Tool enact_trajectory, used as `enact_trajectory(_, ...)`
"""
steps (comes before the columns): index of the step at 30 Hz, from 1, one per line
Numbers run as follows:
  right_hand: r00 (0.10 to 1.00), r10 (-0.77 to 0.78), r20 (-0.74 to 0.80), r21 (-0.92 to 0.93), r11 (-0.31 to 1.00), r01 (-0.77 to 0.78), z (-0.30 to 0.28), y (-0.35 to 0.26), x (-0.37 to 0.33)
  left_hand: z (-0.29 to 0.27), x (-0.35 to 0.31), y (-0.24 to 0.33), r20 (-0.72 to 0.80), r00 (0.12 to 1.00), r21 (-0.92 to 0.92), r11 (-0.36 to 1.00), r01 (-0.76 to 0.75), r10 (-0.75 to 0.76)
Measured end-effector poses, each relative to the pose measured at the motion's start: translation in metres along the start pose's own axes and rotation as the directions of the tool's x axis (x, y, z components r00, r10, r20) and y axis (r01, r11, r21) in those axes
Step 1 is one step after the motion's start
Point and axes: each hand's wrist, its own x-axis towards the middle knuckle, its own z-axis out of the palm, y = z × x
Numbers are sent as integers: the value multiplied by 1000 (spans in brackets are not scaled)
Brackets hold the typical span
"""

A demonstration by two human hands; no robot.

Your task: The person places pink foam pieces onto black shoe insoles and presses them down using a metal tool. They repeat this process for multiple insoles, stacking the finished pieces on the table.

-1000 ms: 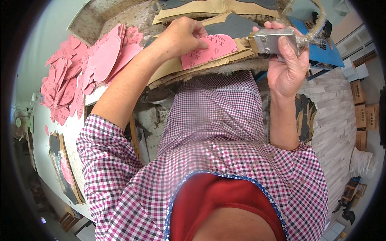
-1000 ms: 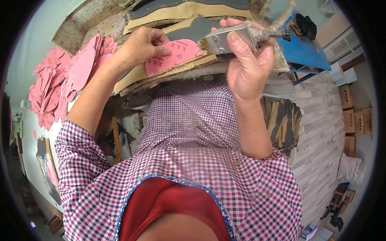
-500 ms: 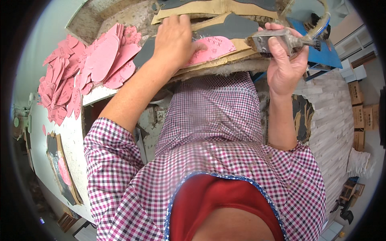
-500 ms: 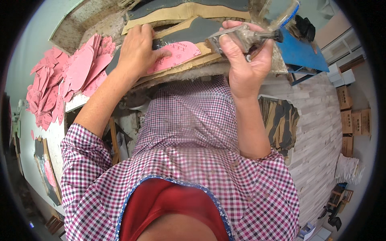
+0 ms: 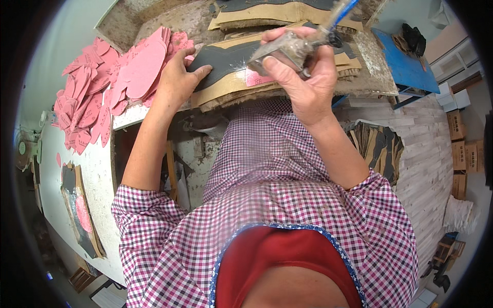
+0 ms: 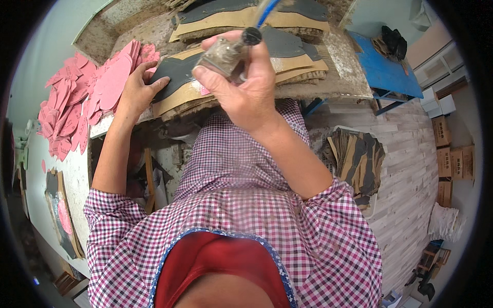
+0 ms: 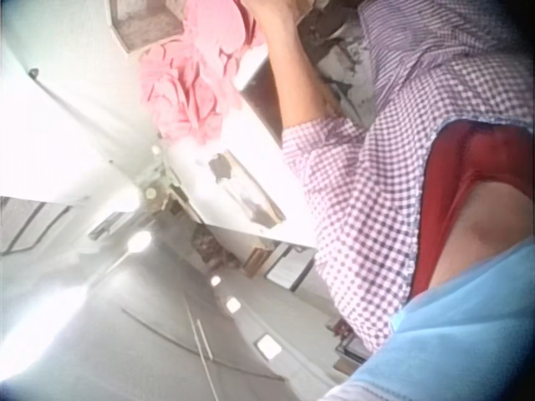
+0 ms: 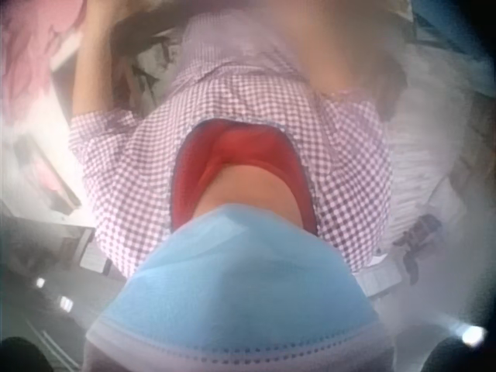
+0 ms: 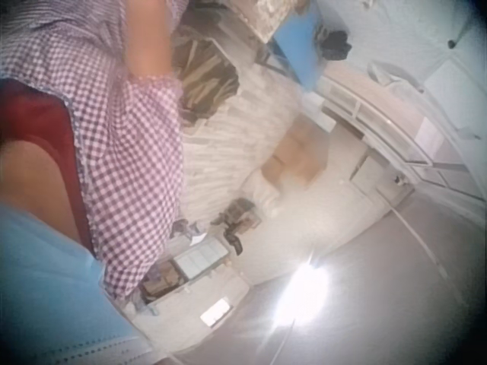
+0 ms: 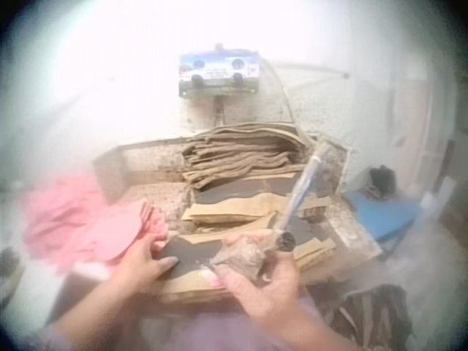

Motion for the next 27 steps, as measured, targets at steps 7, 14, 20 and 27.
enact_trajectory(7,998,-6,-65,-136,991,-3,-51,-11,2,-17,-1,16,205,977,-287,950,125,-66)
enact_trajectory(14,983,-74,-169,-173,984,44,-88,-24,21,-13,-7,-1,224,974,-591,799,111,30)
enact_trajectory(20,972,-206,-117,-331,930,158,-84,-5,56,-12,-17,11,145,988,-547,836,43,45)
enact_trajectory(27,991,-102,-91,-357,932,63,-60,10,54,-9,-21,16,97,994,-483,876,6,47)
